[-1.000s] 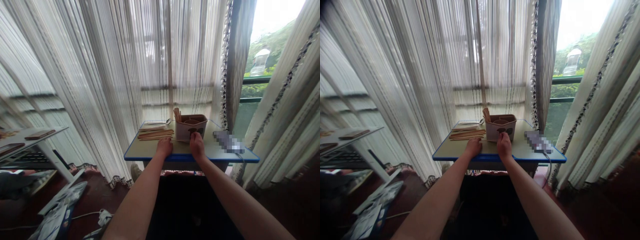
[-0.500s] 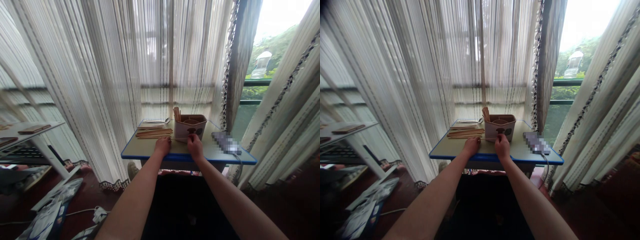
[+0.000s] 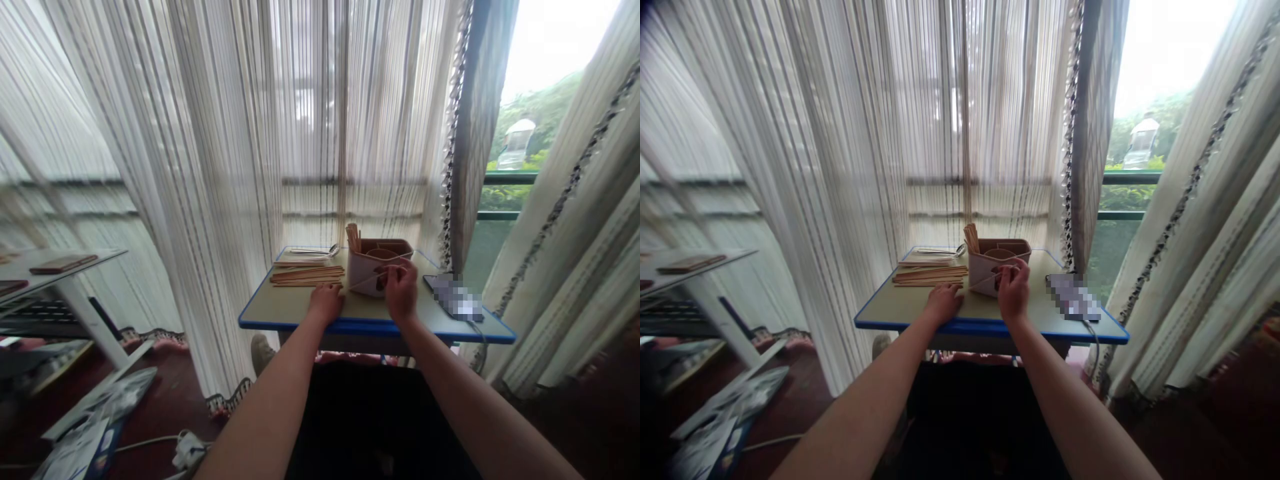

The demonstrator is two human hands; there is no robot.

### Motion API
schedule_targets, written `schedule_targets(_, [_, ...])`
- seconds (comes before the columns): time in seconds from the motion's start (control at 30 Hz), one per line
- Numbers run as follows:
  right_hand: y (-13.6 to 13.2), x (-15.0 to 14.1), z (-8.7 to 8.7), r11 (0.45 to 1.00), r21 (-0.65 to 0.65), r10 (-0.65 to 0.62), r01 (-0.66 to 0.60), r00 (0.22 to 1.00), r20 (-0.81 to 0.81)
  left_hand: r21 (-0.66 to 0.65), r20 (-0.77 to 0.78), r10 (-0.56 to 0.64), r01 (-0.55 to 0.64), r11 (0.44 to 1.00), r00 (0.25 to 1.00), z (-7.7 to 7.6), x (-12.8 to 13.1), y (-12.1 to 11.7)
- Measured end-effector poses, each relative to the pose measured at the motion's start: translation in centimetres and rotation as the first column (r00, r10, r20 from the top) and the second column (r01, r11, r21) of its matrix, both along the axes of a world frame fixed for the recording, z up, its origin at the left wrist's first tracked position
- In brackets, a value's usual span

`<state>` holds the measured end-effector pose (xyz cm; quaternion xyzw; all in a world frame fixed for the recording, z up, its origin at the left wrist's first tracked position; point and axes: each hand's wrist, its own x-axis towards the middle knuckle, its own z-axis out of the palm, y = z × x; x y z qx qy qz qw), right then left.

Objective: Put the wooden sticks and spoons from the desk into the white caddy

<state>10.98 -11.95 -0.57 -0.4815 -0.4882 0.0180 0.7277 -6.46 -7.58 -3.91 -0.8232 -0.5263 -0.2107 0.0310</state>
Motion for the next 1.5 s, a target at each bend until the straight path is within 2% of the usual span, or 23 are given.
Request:
schedule_targets(0.1, [-0.7,0.1,4.3,0.984,0.161,-0.095,0.08,0.992,0.086,0.001,0.011,0.009,-0.009,1.0,1.0,-0.2,0.0,0.2])
schedule_targets(0.2, [-1.2,0.0,8.3,0.959,0.265,-0.14,0.096,0.979,0.149,-0.02,0.003,0.011,-0.011,1.0,1.0,-0.1,0.0,0.2])
schedule_targets(0.27, [-1.2,-0.2,10.2,0.944,0.305,-0.181,0.127,0.971,0.156,-0.031,-0.002,0.017,-0.017,0.999,1.0,0.0,-0.1,0.1])
schedule_targets(0.37, [-0.6,-0.6,11.3,0.927,0.324,-0.255,0.189,0.951,0.177,-0.046,-0.003,0.016,-0.016,0.999,1.0,0.2,-0.1,-0.1])
schedule_targets(0.47, [0.4,-1.0,10.9,0.945,0.266,-0.259,0.191,0.933,0.25,-0.058,0.013,0.008,-0.007,0.998,1.0,0.2,-0.2,-0.1])
schedule_targets(0.63, [2.4,-1.4,9.3,0.984,0.024,-0.168,0.174,0.892,0.419,-0.044,0.048,-0.008,0.01,0.999,0.999,0.1,-0.4,0.1])
schedule_targets(0.7, [3.3,-1.3,9.0,0.972,-0.101,-0.13,0.212,0.843,0.522,-0.045,0.066,-0.012,0.015,0.999,0.998,0.0,-0.5,0.1])
schedule_targets(0.77, [4.1,-1.3,9.0,0.937,-0.213,-0.089,0.276,0.78,0.619,-0.05,0.084,-0.017,0.021,0.999,0.996,0.0,-0.5,0.1])
schedule_targets(0.87, [5.0,-1.3,9.3,0.89,-0.291,-0.052,0.352,0.711,0.701,-0.06,0.091,-0.03,0.036,0.998,0.995,-0.1,-0.6,0.1])
schedule_targets(0.97, [5.6,-1.7,9.3,0.889,-0.271,-0.04,0.368,0.653,0.756,-0.063,0.095,-0.041,0.047,0.997,0.995,-0.2,-0.7,0.2])
schedule_targets(1.07, [6.0,-2.2,8.5,0.923,-0.205,-0.02,0.327,0.572,0.82,-0.061,0.111,-0.039,0.046,0.997,0.993,-0.3,-0.7,0.2])
schedule_targets(1.13, [6.1,-2.4,7.9,0.939,-0.151,-0.045,0.31,0.545,0.837,-0.062,0.119,-0.034,0.042,0.997,0.992,-0.4,-0.7,0.2])
schedule_targets(1.33, [4.8,-2.4,6.2,0.959,0.014,-0.199,0.282,0.641,0.741,-0.069,0.087,-0.024,0.03,0.997,0.996,-0.1,-0.6,0.1])
schedule_targets(1.43, [3.5,-1.9,3.9,0.965,0.119,-0.243,0.233,0.631,0.737,-0.04,0.046,-0.028,0.029,0.999,0.999,0.0,-0.4,-0.2])
schedule_targets(1.5, [3.0,-1.4,1.6,0.978,0.172,-0.21,0.12,0.565,0.798,-0.016,0.009,-0.02,0.021,1.0,1.0,-0.1,-0.2,-0.4])
